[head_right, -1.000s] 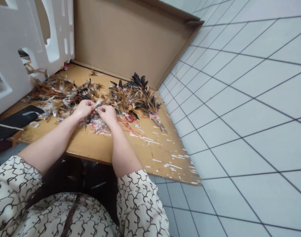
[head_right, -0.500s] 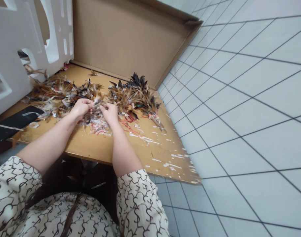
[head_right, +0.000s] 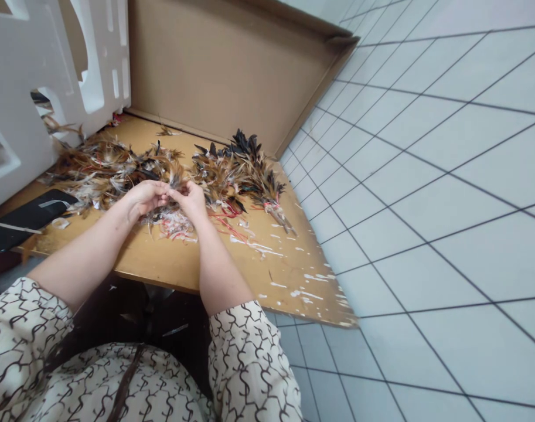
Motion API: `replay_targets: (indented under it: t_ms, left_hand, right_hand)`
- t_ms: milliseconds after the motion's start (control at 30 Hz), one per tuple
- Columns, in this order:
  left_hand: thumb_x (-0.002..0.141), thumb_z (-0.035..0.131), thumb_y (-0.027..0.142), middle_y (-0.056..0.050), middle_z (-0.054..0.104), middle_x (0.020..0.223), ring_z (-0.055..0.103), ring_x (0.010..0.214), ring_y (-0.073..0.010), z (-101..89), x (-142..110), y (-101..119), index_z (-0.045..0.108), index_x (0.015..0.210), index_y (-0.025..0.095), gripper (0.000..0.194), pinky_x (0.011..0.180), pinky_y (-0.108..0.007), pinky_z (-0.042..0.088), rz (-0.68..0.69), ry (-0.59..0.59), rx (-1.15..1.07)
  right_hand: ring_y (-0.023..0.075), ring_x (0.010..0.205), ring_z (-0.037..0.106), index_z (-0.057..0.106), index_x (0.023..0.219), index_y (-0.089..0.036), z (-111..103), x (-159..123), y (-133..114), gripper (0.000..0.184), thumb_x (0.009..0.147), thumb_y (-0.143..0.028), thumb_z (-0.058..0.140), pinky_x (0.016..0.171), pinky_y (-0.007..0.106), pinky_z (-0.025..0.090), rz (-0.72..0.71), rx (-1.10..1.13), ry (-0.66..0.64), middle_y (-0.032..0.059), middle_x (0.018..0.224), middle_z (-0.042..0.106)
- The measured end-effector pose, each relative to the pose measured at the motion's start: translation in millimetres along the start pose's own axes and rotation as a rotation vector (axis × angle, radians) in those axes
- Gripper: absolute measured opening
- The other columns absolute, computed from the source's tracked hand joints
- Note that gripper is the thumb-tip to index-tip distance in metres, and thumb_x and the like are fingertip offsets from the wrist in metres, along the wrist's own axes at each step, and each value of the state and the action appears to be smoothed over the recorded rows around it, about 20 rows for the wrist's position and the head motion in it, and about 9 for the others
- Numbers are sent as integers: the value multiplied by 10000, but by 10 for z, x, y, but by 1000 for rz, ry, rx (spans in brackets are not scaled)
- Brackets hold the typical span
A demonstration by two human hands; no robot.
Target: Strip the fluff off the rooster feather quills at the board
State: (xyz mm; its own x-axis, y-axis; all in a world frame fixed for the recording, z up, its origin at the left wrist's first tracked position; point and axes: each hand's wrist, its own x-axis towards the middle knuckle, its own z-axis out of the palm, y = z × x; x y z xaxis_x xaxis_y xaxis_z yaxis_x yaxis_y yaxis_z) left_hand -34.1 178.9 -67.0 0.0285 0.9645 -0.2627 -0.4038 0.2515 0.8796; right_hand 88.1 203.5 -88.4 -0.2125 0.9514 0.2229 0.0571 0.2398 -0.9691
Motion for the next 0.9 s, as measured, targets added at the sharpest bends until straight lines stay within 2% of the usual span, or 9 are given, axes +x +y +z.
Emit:
replay_targets:
  t_ms: [167, 300, 433, 567, 733, 900]
  left_hand:
    - [654, 494, -56, -6, 480, 449, 400, 398, -42, -13, -13, -9, 544, 503, 97, 221, 411, -155, 347, -66, -126, 13]
    - [639, 532, -40, -14, 495, 455, 392, 388, -39, -45, -3, -5, 553, 497, 91, 194, 409, -162, 343, -76, -194, 29]
    - [648, 579, 4, -29, 564, 504, 443, 417, -52, -57, -11, -5, 592, 535, 96, 146, 451, -188, 398, -6, -174, 82]
    - [632, 644, 58, -36, 607, 535, 490, 452, -66, -58, -31, -4, 622, 553, 104, 94, 479, -203, 433, 85, -155, 150]
    - [583, 654, 62, -17, 579, 474, 459, 412, -62, -56, -30, -7, 592, 481, 120, 132, 436, -192, 396, 134, -125, 228]
    - [615, 628, 88, 29, 498, 403, 386, 372, -51, -15, -68, -17, 548, 458, 138, 183, 415, -188, 315, 301, -52, 463]
  right_hand:
    - [92, 582, 533, 592, 702, -166, -17, -28, -62, 390, 458, -413, 770, 621, 241, 448, 45, 127, -54, -30, 628, 615]
    - [71, 505, 464, 592, 655, -160, -41, -12, -69, 375, 475, -441, 763, 528, 222, 392, 67, 121, -42, -33, 567, 583]
    - [66, 499, 459, 573, 630, -162, -51, 6, -58, 352, 501, -436, 752, 521, 218, 389, 62, 101, 29, -39, 555, 568]
    - [76, 525, 491, 568, 623, -163, -56, 11, -64, 332, 516, -420, 749, 547, 226, 407, 70, 103, 37, -35, 566, 570]
    - [55, 445, 390, 520, 567, -174, -30, 15, -74, 367, 498, -440, 763, 475, 220, 347, 85, 112, 51, -62, 482, 494]
    - [52, 411, 370, 449, 516, -187, 1, 15, -59, 398, 518, -435, 760, 441, 217, 325, 104, 136, 48, -72, 430, 453]
